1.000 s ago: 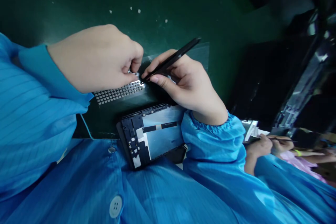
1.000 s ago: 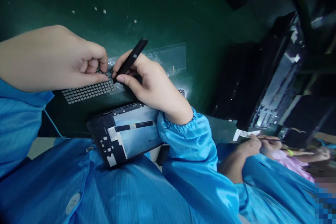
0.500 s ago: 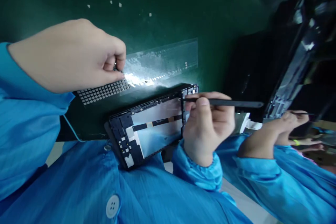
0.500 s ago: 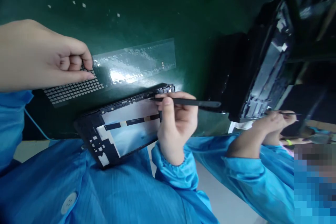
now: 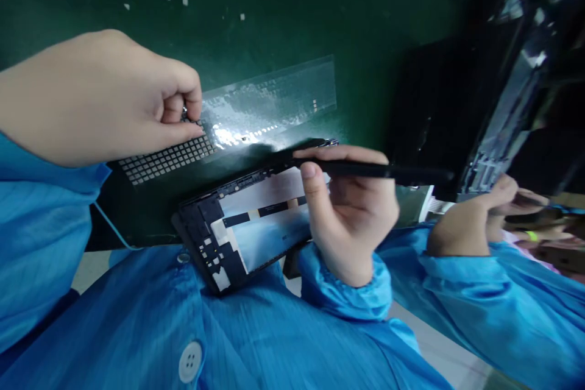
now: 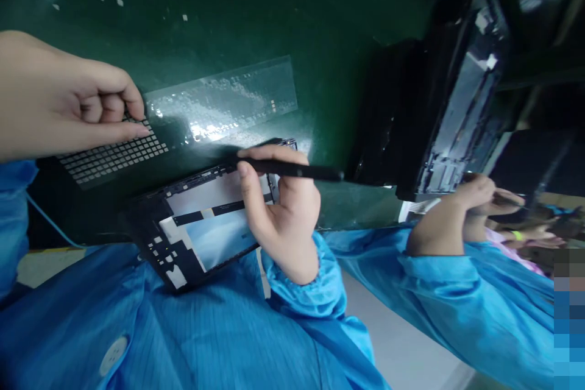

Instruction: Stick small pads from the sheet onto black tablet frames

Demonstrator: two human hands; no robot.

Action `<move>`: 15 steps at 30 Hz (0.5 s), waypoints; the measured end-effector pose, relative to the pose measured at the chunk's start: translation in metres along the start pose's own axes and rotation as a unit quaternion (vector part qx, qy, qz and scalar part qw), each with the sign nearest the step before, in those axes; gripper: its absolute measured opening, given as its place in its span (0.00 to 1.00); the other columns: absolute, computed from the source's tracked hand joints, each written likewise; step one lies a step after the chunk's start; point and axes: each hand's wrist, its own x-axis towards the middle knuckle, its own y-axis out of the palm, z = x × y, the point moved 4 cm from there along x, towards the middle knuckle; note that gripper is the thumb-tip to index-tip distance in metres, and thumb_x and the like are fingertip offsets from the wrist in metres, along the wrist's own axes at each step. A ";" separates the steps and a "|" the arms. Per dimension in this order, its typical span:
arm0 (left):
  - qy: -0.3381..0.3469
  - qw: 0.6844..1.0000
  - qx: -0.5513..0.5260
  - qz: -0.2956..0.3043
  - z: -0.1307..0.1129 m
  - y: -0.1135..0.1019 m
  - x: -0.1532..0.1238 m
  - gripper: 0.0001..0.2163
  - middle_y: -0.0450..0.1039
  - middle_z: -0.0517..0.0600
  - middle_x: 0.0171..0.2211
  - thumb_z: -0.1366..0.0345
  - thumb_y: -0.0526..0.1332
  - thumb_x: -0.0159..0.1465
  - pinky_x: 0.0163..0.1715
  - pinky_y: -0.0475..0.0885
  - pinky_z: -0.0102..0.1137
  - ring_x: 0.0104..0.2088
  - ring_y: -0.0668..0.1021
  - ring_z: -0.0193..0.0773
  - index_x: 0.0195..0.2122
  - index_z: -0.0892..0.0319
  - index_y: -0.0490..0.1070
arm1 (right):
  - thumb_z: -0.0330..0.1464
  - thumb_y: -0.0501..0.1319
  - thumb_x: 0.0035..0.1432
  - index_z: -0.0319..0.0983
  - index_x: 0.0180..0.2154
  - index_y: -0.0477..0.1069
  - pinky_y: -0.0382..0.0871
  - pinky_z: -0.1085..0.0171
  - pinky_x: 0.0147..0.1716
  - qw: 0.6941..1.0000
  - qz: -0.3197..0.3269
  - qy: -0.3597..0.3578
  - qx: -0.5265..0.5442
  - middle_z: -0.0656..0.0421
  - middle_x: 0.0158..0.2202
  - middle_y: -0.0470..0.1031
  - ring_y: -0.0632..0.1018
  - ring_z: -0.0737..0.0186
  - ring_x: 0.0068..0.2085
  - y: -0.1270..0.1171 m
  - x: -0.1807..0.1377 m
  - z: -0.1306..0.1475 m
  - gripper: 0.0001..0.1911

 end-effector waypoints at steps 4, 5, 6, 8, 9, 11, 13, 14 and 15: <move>-0.001 0.997 0.069 -0.038 -0.030 -0.012 0.001 0.27 0.76 0.46 0.29 0.40 0.53 0.65 0.61 0.77 0.47 0.41 0.82 0.43 0.44 0.56 0.81 | 0.39 0.69 0.74 0.46 0.49 0.77 0.86 0.53 0.57 0.962 0.256 -0.045 0.077 0.57 0.49 0.87 0.88 0.55 0.51 0.033 0.051 0.015 0.06; -0.006 0.997 0.074 -0.029 -0.035 -0.013 0.002 0.24 0.77 0.47 0.29 0.43 0.54 0.65 0.59 0.77 0.45 0.38 0.81 0.42 0.43 0.56 0.81 | 0.40 0.68 0.74 0.46 0.49 0.77 0.86 0.53 0.57 0.949 0.299 -0.057 0.082 0.57 0.49 0.86 0.87 0.55 0.51 0.042 0.062 0.014 0.07; -0.014 0.996 0.081 -0.020 -0.038 -0.014 0.002 0.21 0.77 0.48 0.29 0.47 0.56 0.65 0.57 0.77 0.43 0.36 0.80 0.41 0.43 0.56 0.81 | 0.41 0.68 0.74 0.46 0.49 0.77 0.86 0.52 0.57 0.940 0.325 -0.065 0.082 0.57 0.50 0.86 0.87 0.54 0.52 0.051 0.071 0.011 0.08; -0.021 0.995 0.094 -0.005 -0.042 -0.014 0.003 0.16 0.78 0.48 0.29 0.52 0.58 0.66 0.54 0.78 0.42 0.33 0.78 0.40 0.43 0.56 0.81 | 0.42 0.67 0.74 0.46 0.49 0.77 0.85 0.52 0.57 0.932 0.346 -0.070 0.079 0.57 0.51 0.86 0.86 0.54 0.52 0.063 0.082 0.003 0.08; -0.020 0.995 0.096 -0.002 -0.043 -0.013 0.003 0.15 0.78 0.48 0.29 0.54 0.59 0.67 0.53 0.78 0.42 0.32 0.77 0.40 0.42 0.56 0.81 | 0.42 0.68 0.74 0.46 0.49 0.77 0.85 0.52 0.57 0.931 0.349 -0.066 0.081 0.57 0.51 0.86 0.86 0.54 0.52 0.066 0.084 -0.001 0.09; -0.013 0.995 0.096 -0.010 -0.043 -0.014 0.002 0.13 0.77 0.47 0.28 0.55 0.60 0.68 0.52 0.78 0.44 0.31 0.76 0.40 0.42 0.55 0.81 | 0.44 0.68 0.73 0.47 0.49 0.77 0.86 0.53 0.57 0.931 0.348 -0.051 0.096 0.57 0.50 0.86 0.87 0.54 0.52 0.067 0.084 -0.006 0.10; -0.007 0.995 0.097 -0.019 -0.042 -0.014 0.002 0.12 0.77 0.47 0.28 0.56 0.60 0.68 0.52 0.78 0.45 0.31 0.76 0.40 0.41 0.55 0.81 | 0.44 0.69 0.73 0.47 0.49 0.77 0.86 0.54 0.56 0.932 0.343 -0.040 0.112 0.57 0.50 0.86 0.87 0.55 0.52 0.065 0.082 -0.007 0.10; -0.008 0.995 0.097 -0.018 -0.041 -0.014 0.002 0.12 0.76 0.47 0.28 0.55 0.61 0.68 0.53 0.78 0.46 0.31 0.77 0.41 0.42 0.55 0.81 | 0.44 0.69 0.73 0.47 0.48 0.77 0.86 0.53 0.57 0.932 0.342 -0.038 0.114 0.57 0.50 0.86 0.87 0.55 0.52 0.064 0.082 -0.006 0.10; -0.012 0.995 0.095 -0.016 -0.040 -0.014 0.002 0.12 0.76 0.47 0.27 0.55 0.61 0.68 0.54 0.78 0.46 0.33 0.78 0.42 0.42 0.55 0.81 | 0.43 0.69 0.73 0.47 0.48 0.77 0.86 0.53 0.57 0.931 0.344 -0.038 0.112 0.57 0.50 0.86 0.87 0.55 0.52 0.064 0.082 -0.006 0.09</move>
